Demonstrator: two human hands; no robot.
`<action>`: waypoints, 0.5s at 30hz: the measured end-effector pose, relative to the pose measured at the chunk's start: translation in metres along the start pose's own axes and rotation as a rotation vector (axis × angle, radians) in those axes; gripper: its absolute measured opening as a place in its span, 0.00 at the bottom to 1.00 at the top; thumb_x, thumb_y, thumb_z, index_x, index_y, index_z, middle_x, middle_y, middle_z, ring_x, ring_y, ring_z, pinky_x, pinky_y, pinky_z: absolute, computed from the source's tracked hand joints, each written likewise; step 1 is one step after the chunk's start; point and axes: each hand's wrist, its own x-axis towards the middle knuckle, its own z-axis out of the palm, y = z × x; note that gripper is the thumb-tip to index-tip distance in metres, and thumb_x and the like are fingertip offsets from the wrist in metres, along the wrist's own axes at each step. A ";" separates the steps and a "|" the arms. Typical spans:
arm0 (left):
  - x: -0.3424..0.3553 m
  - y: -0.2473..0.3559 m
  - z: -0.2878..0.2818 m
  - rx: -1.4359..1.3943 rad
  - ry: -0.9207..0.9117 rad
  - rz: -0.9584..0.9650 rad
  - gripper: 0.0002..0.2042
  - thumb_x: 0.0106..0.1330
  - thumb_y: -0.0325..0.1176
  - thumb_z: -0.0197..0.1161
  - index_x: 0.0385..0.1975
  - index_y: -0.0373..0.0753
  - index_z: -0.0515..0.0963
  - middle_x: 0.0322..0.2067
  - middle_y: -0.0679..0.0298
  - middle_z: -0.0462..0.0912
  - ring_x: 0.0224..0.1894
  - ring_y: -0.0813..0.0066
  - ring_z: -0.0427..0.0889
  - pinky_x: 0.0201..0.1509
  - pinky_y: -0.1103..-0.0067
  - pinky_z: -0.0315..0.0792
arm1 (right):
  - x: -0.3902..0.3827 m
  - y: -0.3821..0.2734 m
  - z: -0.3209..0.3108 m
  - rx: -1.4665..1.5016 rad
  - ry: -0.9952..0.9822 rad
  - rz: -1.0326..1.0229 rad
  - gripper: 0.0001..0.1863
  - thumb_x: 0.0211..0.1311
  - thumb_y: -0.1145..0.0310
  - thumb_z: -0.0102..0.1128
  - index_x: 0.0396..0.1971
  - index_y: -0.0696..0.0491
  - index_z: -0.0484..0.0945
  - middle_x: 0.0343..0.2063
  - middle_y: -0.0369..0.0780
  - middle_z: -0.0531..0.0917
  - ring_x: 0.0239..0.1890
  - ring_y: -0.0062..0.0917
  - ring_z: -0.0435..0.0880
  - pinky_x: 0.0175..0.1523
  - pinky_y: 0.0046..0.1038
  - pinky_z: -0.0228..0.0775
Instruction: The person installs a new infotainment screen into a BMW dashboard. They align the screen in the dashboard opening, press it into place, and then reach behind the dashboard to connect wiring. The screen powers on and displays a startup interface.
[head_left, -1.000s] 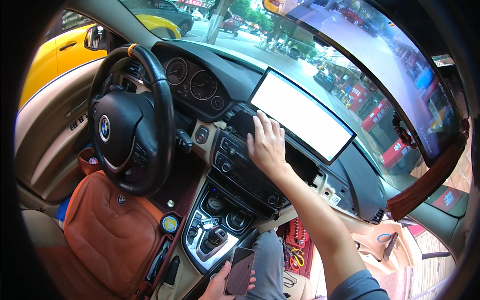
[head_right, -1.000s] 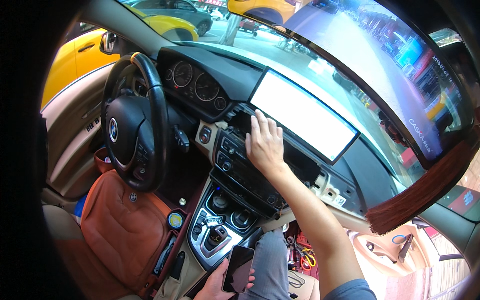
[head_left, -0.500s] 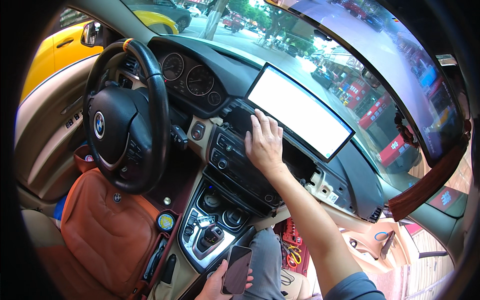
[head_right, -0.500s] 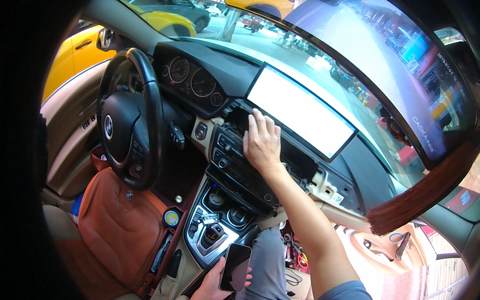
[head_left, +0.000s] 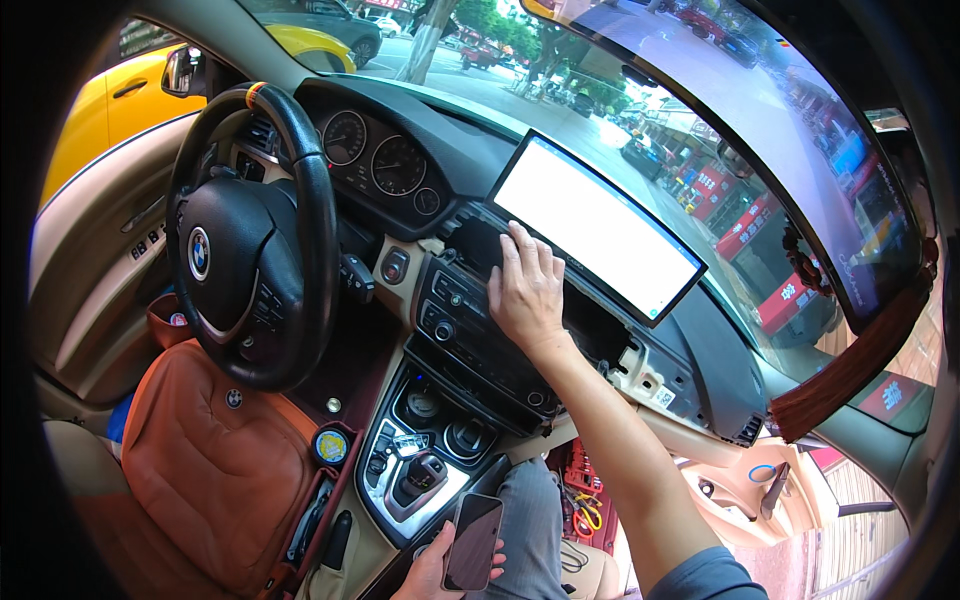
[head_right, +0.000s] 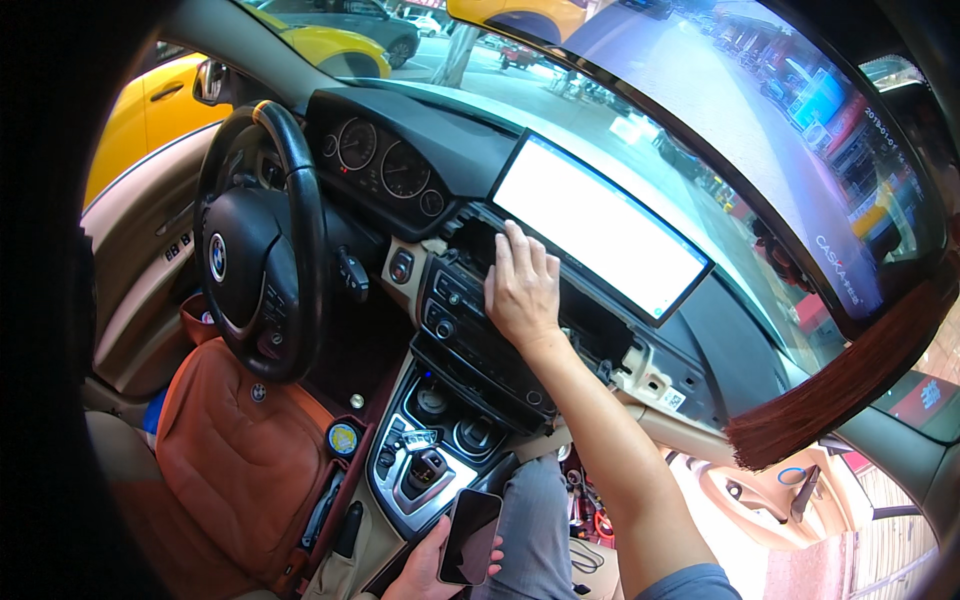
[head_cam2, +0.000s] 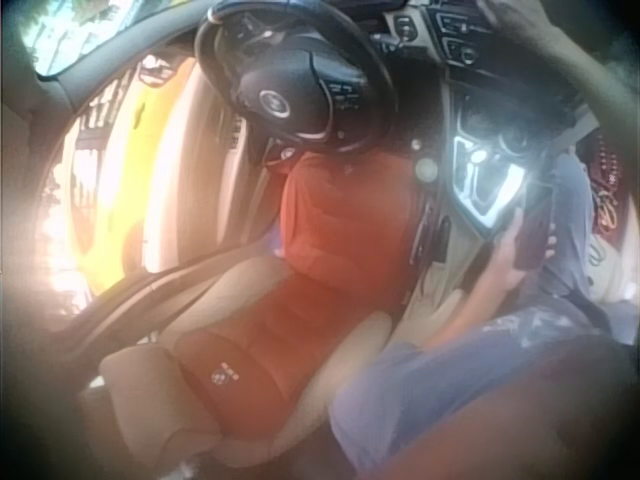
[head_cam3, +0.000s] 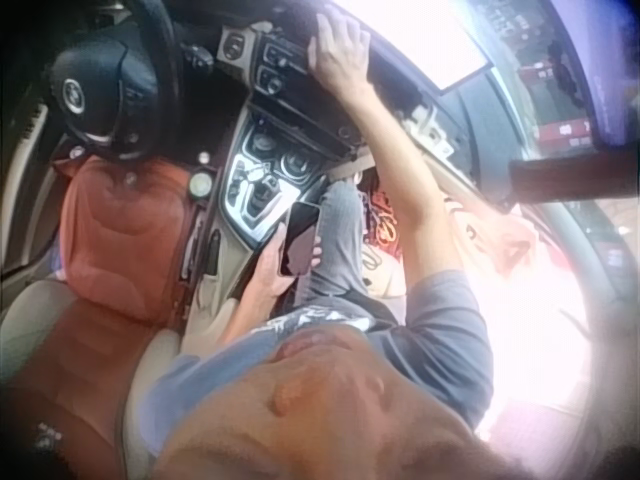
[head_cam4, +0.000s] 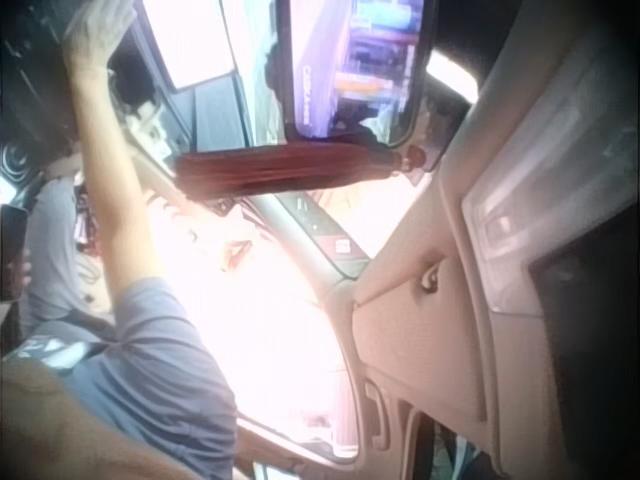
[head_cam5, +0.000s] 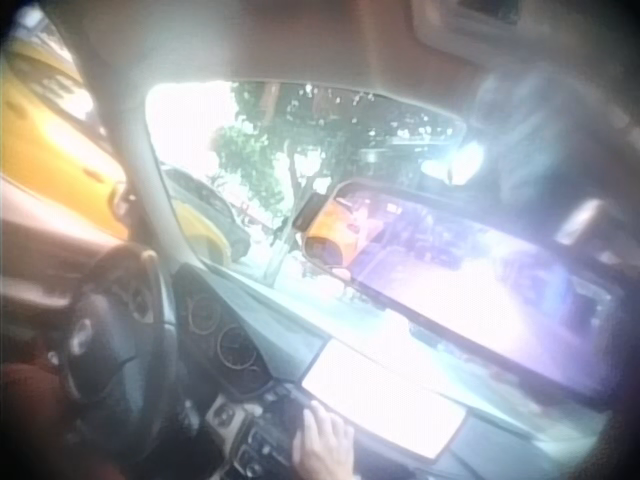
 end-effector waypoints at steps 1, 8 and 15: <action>0.000 0.000 0.000 0.001 0.001 0.002 0.31 0.79 0.58 0.45 0.61 0.32 0.75 0.50 0.51 0.84 0.48 0.57 0.84 0.53 0.63 0.80 | 0.000 0.000 -0.001 -0.005 -0.001 0.002 0.26 0.58 0.70 0.63 0.57 0.64 0.77 0.62 0.48 0.76 0.57 0.37 0.76 0.53 0.36 0.67; -0.001 0.002 0.000 -0.005 0.039 -0.006 0.31 0.79 0.58 0.45 0.61 0.32 0.75 0.50 0.50 0.84 0.49 0.56 0.84 0.54 0.63 0.80 | 0.017 -0.007 0.002 -0.070 -0.030 0.033 0.28 0.59 0.69 0.61 0.59 0.67 0.75 0.60 0.52 0.77 0.53 0.38 0.79 0.52 0.36 0.69; 0.000 0.003 -0.003 -0.012 0.037 -0.005 0.31 0.79 0.57 0.45 0.61 0.31 0.74 0.50 0.49 0.83 0.49 0.56 0.84 0.54 0.63 0.80 | 0.043 -0.008 0.028 0.025 0.090 0.079 0.33 0.59 0.69 0.62 0.63 0.70 0.70 0.64 0.59 0.72 0.61 0.48 0.78 0.61 0.41 0.71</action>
